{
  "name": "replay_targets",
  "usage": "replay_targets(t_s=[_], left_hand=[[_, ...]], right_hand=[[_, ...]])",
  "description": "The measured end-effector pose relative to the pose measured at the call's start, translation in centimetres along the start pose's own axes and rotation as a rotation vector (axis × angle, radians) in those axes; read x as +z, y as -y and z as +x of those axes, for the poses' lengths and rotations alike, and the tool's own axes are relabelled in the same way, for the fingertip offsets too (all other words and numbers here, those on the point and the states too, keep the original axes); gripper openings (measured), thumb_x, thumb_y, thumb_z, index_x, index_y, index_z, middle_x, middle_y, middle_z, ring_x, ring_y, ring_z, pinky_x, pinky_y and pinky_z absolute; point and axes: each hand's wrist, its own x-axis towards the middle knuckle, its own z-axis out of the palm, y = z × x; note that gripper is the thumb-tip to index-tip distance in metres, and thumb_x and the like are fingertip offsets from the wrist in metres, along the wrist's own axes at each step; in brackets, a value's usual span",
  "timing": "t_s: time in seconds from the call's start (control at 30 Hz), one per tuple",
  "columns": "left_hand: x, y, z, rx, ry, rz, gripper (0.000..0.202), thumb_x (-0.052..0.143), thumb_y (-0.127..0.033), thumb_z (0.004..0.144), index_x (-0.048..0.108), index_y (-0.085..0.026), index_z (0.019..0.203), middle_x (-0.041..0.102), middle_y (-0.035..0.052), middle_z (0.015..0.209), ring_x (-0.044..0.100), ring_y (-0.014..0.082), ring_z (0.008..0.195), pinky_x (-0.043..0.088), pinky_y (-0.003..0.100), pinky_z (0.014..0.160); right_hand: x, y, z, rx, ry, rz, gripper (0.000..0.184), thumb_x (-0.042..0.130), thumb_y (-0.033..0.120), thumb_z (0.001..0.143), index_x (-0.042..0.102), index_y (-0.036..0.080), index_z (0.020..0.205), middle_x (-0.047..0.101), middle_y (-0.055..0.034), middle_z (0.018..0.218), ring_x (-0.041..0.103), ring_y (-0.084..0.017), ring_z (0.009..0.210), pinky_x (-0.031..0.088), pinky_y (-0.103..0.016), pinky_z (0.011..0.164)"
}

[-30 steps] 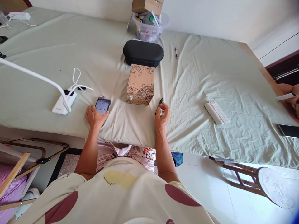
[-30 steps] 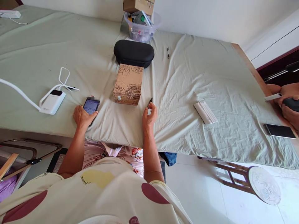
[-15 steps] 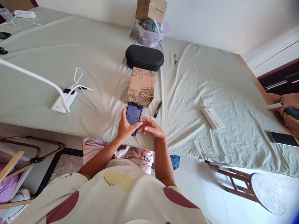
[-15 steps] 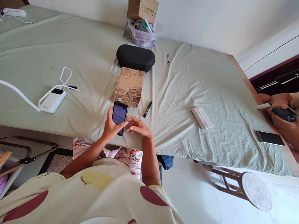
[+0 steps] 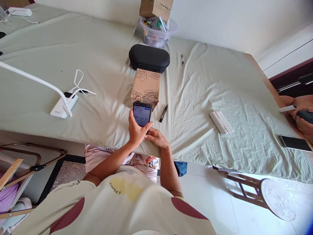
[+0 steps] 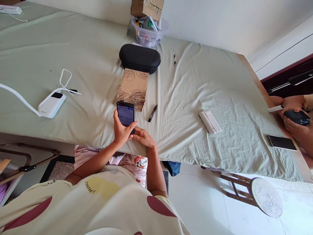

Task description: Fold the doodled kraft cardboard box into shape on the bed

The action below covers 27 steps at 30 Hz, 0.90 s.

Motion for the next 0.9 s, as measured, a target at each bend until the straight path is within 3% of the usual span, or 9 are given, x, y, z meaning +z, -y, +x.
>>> replay_targets(t_s=[0.3, 0.53, 0.7, 0.77, 0.9], left_hand=[[-0.3, -0.2, -0.6, 0.091, 0.024, -0.018, 0.11, 0.09, -0.041, 0.081, 0.02, -0.024, 0.165, 0.04, 0.0243, 0.168, 0.045, 0.0366, 0.157, 0.041, 0.051, 0.13], [-0.6, 0.4, -0.2, 0.024, 0.013, 0.004, 0.124, 0.098, -0.04, 0.07, 0.021, -0.021, 0.165, 0.038, 0.0271, 0.169, 0.04, 0.0413, 0.16, 0.036, 0.055, 0.132], [-2.1, 1.4, 0.6, -0.068, 0.025, 0.01, 0.115, 0.093, -0.034, 0.07, 0.027, -0.016, 0.163, 0.043, 0.0262, 0.166, 0.042, 0.0409, 0.158, 0.035, 0.054, 0.133], [-3.3, 1.8, 1.4, -0.121, 0.011, 0.033, 0.113, 0.09, -0.034, 0.07, 0.028, -0.013, 0.163, 0.042, 0.0271, 0.166, 0.043, 0.0412, 0.157, 0.034, 0.054, 0.133], [-6.2, 2.6, 3.9, -0.212, -0.051, 0.151, 0.111, 0.087, -0.03, 0.071, 0.028, -0.01, 0.163, 0.04, 0.028, 0.168, 0.041, 0.0407, 0.159, 0.032, 0.054, 0.134]], right_hand=[[-0.2, -0.6, -0.1, -0.028, -0.073, -0.041, 0.048, 0.082, 0.063, 0.084, 0.075, 0.019, 0.102, 0.078, -0.0036, 0.09, 0.073, -0.018, 0.084, 0.063, -0.034, 0.087], [0.5, -0.5, 0.2, -0.001, -0.029, -0.124, 0.048, 0.085, 0.061, 0.081, 0.075, 0.019, 0.1, 0.078, -0.0019, 0.086, 0.073, -0.018, 0.081, 0.061, -0.032, 0.086], [0.8, 1.1, 0.1, 0.017, 0.001, -0.236, 0.054, 0.084, 0.059, 0.083, 0.076, 0.019, 0.119, 0.079, -0.0017, 0.088, 0.072, -0.018, 0.08, 0.06, -0.033, 0.085], [0.1, 2.2, 0.1, -0.031, -0.08, -0.294, 0.06, 0.08, 0.062, 0.086, 0.073, 0.02, 0.129, 0.08, -0.003, 0.091, 0.072, -0.017, 0.08, 0.059, -0.033, 0.086], [-3.2, 4.0, 1.0, -0.208, -0.478, -0.294, 0.056, 0.074, 0.067, 0.089, 0.073, 0.022, 0.123, 0.078, -0.003, 0.086, 0.069, -0.015, 0.075, 0.059, -0.032, 0.081]])
